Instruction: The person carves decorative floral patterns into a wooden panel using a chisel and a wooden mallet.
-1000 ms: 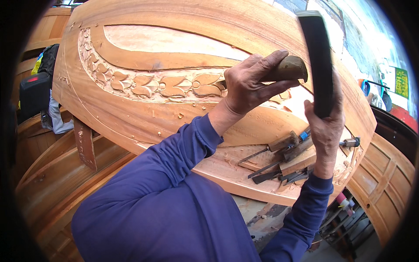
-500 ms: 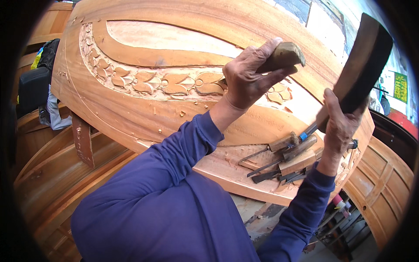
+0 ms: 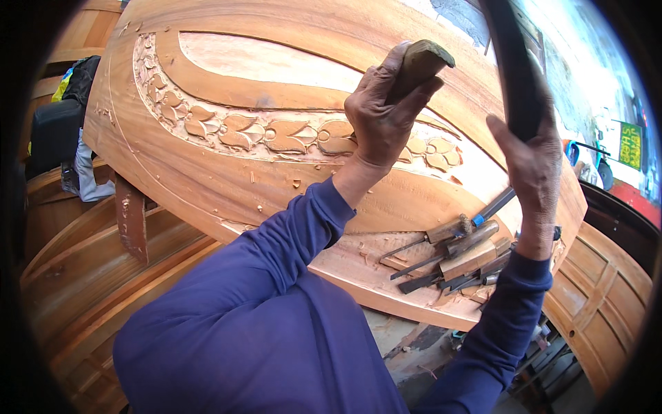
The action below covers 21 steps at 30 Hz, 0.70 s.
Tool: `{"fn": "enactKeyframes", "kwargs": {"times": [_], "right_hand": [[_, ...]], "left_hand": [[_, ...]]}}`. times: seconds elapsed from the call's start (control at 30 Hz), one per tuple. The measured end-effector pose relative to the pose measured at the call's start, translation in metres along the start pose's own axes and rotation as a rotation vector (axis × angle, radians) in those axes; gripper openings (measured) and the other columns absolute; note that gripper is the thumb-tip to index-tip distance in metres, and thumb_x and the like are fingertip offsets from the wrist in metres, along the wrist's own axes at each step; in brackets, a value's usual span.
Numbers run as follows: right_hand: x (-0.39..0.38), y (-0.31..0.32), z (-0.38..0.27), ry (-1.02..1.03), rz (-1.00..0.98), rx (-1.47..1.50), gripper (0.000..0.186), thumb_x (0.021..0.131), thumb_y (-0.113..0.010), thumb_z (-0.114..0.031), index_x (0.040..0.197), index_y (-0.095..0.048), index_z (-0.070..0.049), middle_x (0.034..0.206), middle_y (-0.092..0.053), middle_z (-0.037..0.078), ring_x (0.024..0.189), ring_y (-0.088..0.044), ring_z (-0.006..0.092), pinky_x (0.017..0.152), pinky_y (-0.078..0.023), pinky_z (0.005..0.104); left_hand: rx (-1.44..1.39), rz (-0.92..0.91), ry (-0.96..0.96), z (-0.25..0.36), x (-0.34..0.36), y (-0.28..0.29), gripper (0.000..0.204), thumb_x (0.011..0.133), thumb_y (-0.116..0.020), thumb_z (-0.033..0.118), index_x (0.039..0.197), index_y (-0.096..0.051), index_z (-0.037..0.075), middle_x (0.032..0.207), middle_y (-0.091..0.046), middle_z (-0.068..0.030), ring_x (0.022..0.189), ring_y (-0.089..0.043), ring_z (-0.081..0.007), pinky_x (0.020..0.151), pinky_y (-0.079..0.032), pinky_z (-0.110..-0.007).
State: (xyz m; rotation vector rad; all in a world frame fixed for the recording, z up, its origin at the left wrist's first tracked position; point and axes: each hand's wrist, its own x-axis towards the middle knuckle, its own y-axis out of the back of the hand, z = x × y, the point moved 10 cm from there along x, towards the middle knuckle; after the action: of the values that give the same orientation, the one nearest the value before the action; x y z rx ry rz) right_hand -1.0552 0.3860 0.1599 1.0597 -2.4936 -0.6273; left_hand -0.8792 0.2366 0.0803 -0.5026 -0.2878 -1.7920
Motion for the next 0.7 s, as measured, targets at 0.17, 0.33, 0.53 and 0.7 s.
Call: {"fn": "enactKeyframes", "kwargs": {"times": [0.17, 0.33, 0.53, 0.7], "right_hand": [[-0.001, -0.048, -0.033, 0.083, -0.282, -0.384, 0.079, 0.085, -0.076, 0.0, 0.158, -0.046, -0.008, 0.149, -0.06, 0.012, 0.131, -0.059, 0.0226, 0.115, -0.045, 0.0375], [-0.077, 0.015, 0.019, -0.195, 0.128, 0.045, 0.083, 0.084, -0.082, -0.005, 0.158, -0.044, -0.005, 0.143, -0.06, 0.011, 0.128, -0.059, 0.0222, 0.111, -0.045, 0.0341], [-0.208, 0.027, 0.044, -0.496, 0.433, 0.143, 0.077, 0.083, -0.083, -0.004, 0.151, -0.046, -0.002, 0.112, -0.066, 0.008, 0.099, -0.066, 0.0189, 0.093, -0.053, 0.0335], [-0.289, 0.033, 0.044, -0.497, 0.64, 0.219, 0.058, 0.086, -0.077, 0.0, 0.139, -0.052, -0.001, 0.103, -0.068, 0.012, 0.086, -0.069, 0.0204, 0.08, -0.059, 0.034]], "left_hand": [[-0.658, 0.125, 0.286, -0.034, 0.017, 0.03, 0.043, 0.1, -0.067, -0.002, 0.142, -0.062, 0.003, 0.127, -0.071, -0.0117, 0.118, -0.069, -0.0223, 0.102, -0.063, -0.034], [-0.316, -0.128, 0.261, 0.013, 0.063, 0.115, 0.034, 0.1, -0.074, 0.017, 0.13, -0.069, 0.003, 0.111, -0.078, -0.011, 0.101, -0.076, -0.0189, 0.091, -0.065, -0.029], [-0.138, -0.622, 0.125, 0.046, -0.037, 0.048, 0.048, 0.078, -0.094, 0.032, 0.115, -0.076, 0.008, 0.101, -0.078, -0.0142, 0.09, -0.079, -0.0248, 0.077, -0.064, -0.035], [-0.024, -0.89, -0.288, 0.074, -0.104, -0.042, 0.058, 0.081, -0.08, 0.065, 0.114, -0.072, 0.018, 0.071, -0.062, -0.0033, 0.058, -0.066, -0.0195, 0.048, -0.052, -0.035]]}}
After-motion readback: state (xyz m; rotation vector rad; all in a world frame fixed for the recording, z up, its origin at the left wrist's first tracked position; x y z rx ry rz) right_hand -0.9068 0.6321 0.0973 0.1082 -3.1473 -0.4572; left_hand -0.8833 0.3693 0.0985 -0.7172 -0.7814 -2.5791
